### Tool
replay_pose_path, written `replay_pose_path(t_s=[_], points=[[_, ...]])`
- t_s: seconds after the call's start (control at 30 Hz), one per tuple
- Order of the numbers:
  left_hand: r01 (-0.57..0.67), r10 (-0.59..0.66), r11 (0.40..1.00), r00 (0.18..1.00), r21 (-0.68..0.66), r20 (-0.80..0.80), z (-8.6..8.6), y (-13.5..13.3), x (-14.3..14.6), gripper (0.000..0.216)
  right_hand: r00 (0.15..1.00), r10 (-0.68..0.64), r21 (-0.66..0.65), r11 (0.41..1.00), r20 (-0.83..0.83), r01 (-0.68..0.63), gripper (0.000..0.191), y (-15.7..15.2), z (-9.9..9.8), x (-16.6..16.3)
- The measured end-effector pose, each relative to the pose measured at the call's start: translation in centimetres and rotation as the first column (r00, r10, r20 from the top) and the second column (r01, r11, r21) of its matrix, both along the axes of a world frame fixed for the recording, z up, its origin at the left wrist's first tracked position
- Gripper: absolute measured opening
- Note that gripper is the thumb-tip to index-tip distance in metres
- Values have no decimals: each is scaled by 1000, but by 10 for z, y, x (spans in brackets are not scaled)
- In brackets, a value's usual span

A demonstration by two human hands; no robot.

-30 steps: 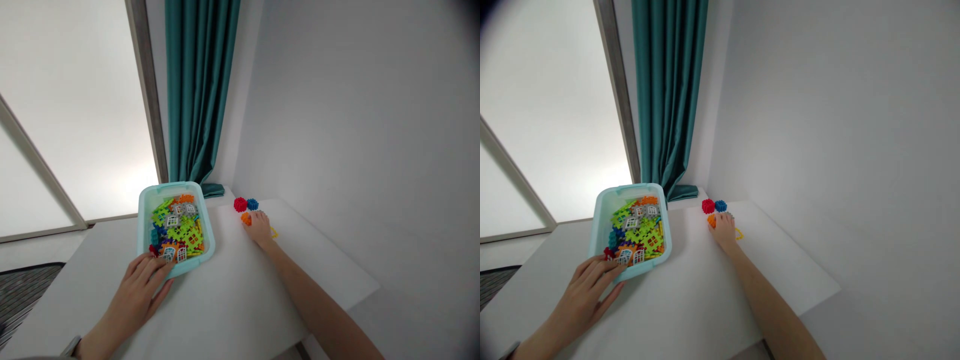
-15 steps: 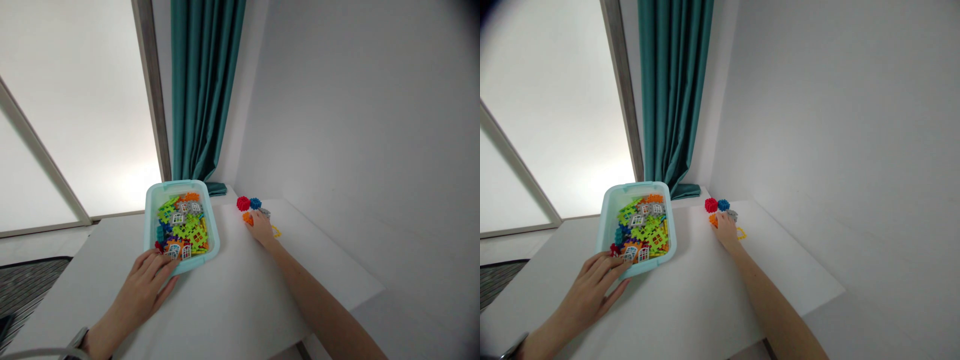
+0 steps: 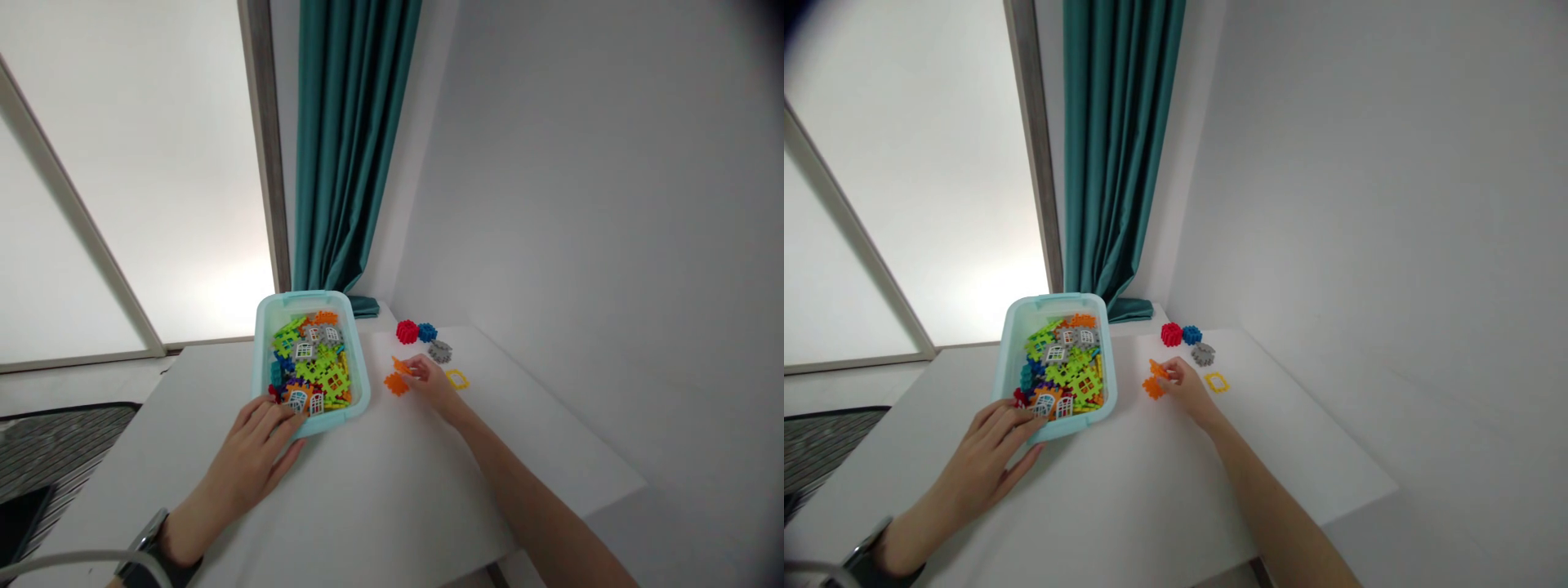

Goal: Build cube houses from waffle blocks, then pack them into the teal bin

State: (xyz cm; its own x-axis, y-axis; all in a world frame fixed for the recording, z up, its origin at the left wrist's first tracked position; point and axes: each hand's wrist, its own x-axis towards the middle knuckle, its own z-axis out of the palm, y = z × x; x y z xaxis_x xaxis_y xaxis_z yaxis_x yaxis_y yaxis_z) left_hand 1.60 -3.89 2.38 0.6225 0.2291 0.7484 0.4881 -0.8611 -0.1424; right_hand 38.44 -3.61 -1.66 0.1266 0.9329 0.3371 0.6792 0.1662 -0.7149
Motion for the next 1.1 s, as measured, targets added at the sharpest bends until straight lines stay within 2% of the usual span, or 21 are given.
replay_pose_path(t_s=[0.13, 0.2, 0.23, 0.3, 0.37, 0.5, 0.57, 0.67, 0.77, 0.8, 0.97, 1.1], points=[[7, -7, 1000, 1000, -15, 5, -3, 0, -1, 17, 978, 74, 83, 995, -193, -59, 18, -4, 32, -22], [-2, 2, 1000, 1000, -29, -1, -2, -1, 0, 18, 919, 204, 164, 974, -337, -156, 20, -4, 56, -43], [-6, 6, 999, 1000, -36, -9, -1, -2, 0, 18, 901, 271, 191, 957, -338, -217, 21, -1, 69, -55], [-11, 10, 999, 1000, -45, -21, 0, -3, 0, 18, 912, 341, 253, 925, -227, -283, 22, 7, 92, -81], [-11, 10, 999, 1000, -45, -23, 1, -4, 1, 18, 942, 326, 297, 910, -82, -289, 21, 20, 108, -106], [-13, 12, 999, 1000, -53, -17, 1, -4, 1, 18, 947, 316, 328, 890, 55, -316, 18, 40, 118, -128], [-11, 10, 998, 1000, -66, -14, 0, -4, 0, 18, 957, 284, 336, 897, 59, -287, 19, 42, 113, -120], [1, -1, 997, 1000, -83, -7, 0, -3, 0, 19, 981, 167, 313, 930, 103, -191, 20, 39, 97, -88], [7, -7, 996, 1000, -88, 0, 0, -3, 0, 19, 953, -9, 129, 991, 301, -31, 22, 31, 68, -49], [5, -5, 996, 1000, -89, 0, 0, -3, 0, 18, 942, -43, 95, 995, 332, 12, 20, 27, 56, -39], [-2, 2, 997, 1000, -77, 9, -5, 0, -1, 19, 896, -66, -8, 997, 439, 78, 19, 4, 3, -21], [10, -8, 998, 1000, -61, 24, -7, 2, -2, 19, 891, -33, -26, 998, 453, 50, 15, -1, -11, -25]])
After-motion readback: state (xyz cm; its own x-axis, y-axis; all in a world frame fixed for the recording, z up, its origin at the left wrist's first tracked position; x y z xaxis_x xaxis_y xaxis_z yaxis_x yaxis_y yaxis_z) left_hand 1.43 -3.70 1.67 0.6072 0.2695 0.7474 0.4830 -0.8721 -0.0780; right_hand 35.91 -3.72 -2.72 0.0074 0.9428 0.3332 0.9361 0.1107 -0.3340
